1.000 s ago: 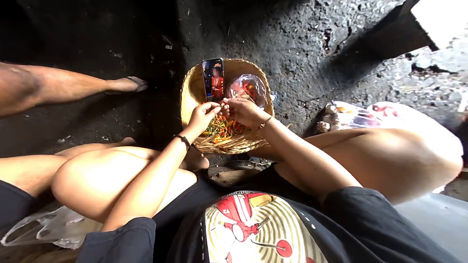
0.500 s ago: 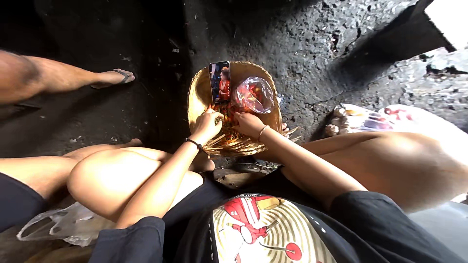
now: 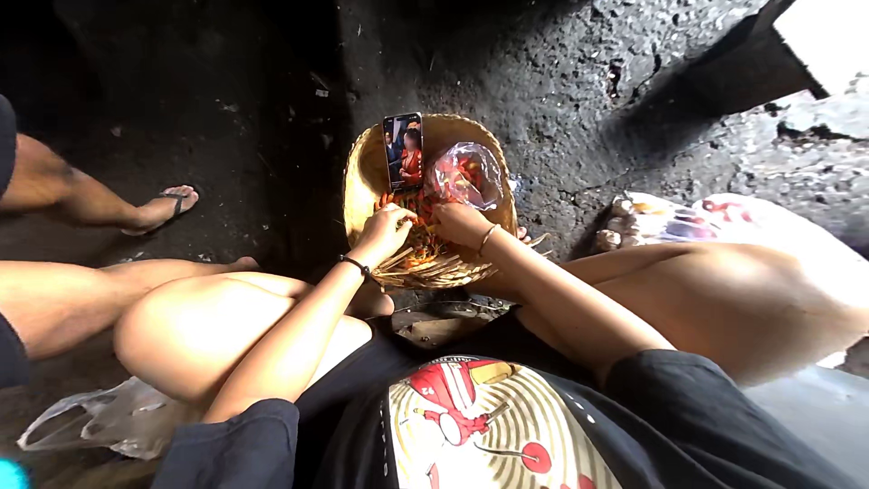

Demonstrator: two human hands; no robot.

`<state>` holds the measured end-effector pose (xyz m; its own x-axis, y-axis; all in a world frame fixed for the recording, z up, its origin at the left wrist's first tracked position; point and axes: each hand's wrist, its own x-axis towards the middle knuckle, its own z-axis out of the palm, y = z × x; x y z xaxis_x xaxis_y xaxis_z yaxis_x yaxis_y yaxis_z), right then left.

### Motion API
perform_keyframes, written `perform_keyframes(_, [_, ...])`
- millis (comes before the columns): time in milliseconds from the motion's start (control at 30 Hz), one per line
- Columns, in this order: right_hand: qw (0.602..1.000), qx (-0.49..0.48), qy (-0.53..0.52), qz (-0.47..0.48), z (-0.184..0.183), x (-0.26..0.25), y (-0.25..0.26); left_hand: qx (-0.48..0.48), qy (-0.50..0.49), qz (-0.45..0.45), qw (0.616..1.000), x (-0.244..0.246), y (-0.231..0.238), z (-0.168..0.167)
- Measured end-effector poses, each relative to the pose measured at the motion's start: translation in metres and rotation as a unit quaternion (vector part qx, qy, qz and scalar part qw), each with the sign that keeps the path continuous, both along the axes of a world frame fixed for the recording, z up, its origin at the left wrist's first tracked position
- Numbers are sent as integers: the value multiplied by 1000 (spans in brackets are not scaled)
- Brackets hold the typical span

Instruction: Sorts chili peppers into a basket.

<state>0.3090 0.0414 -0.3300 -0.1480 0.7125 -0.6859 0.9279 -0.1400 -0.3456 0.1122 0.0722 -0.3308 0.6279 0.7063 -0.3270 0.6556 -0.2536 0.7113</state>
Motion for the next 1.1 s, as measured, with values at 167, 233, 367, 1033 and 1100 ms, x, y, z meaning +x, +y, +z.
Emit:
perform_keyframes(167, [981, 83, 170, -48, 28, 11, 10, -57, -24, -12, 998, 4, 0, 6])
perform_keyframes(233, [967, 103, 226, -64, 35, 14, 14, -84, -22, 14, 996, 5, 1, 10])
perform_keyframes(367, [958, 101, 243, -112, 40, 19, 15, -87, -48, 55, 993, 3, 2, 13])
perform_keyframes(1033, [803, 20, 490, -339, 21, 4, 8, -52, -213, 103, 970, 3, 3, 4])
perform_keyframes(1100, [758, -22, 536, -372, 18, 4, 8, -54, -249, 95, 962, 3, 3, 4])
